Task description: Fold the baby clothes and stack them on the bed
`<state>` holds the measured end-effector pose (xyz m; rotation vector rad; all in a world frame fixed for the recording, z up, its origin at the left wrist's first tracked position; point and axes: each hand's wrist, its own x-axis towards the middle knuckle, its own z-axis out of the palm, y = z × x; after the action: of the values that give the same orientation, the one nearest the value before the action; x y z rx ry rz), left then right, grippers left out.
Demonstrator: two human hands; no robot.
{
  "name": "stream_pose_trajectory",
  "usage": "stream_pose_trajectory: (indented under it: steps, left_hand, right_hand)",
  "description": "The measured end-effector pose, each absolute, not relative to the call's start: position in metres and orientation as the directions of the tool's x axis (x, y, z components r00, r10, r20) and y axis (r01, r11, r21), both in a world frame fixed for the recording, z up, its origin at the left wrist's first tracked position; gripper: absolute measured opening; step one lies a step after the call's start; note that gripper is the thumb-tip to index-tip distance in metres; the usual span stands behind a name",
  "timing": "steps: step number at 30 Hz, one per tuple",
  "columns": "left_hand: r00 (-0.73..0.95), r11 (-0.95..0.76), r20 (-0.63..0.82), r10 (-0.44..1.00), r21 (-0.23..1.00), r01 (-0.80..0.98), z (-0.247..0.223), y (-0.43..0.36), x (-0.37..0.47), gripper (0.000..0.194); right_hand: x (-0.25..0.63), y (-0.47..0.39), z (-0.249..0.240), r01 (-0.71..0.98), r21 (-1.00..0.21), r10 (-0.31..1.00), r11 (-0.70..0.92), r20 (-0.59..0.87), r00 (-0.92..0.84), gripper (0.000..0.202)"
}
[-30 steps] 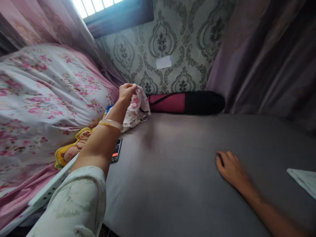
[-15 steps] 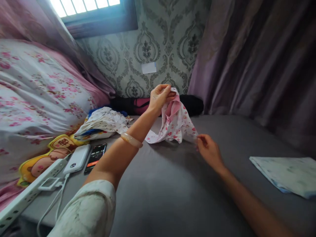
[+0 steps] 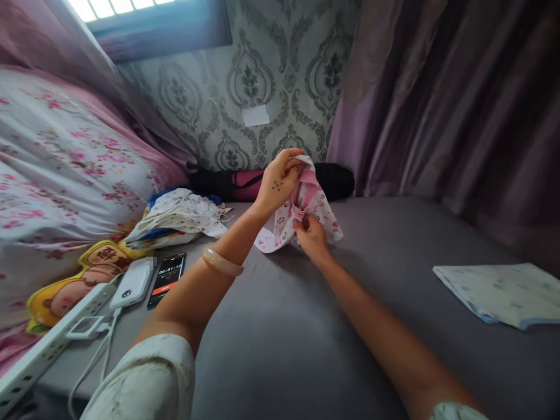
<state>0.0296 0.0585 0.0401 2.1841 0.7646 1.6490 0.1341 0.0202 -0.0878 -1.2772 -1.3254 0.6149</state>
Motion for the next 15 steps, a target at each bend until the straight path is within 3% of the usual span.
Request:
stream_pose_trajectory:
  steps: [4,8,11,15]
  left_hand:
    - [0.122,-0.730,0.844,0.522,0.368,0.576,0.040,0.060,-0.015,0.033]
    - [0.106,-0.597,0.846,0.523,0.275,0.754,0.032,0.057,-0.044,0.024]
    - [0.083,-0.544,0.799,0.596,0.326,0.773,0.025,0.055,-0.048,0.015]
    - [0.024,-0.508,0.680,0.733,0.523,0.685,0.019,0.056,-0.046,0.016]
  right_hand:
    - [0.155,0.033,-0.082,0.137,-0.960,0.949,0.242,0.264,0.170,0.016]
    - [0.188,0.041,-0.050,0.034,-0.975,0.956,0.221,0.224,0.188,0.020]
    - [0.210,0.040,-0.014,0.047,-0.977,0.957,0.209,0.214,0.196,0.015]
    - [0.232,0.028,0.031,0.184,-0.951,0.963,0.247,0.262,0.064,0.013]
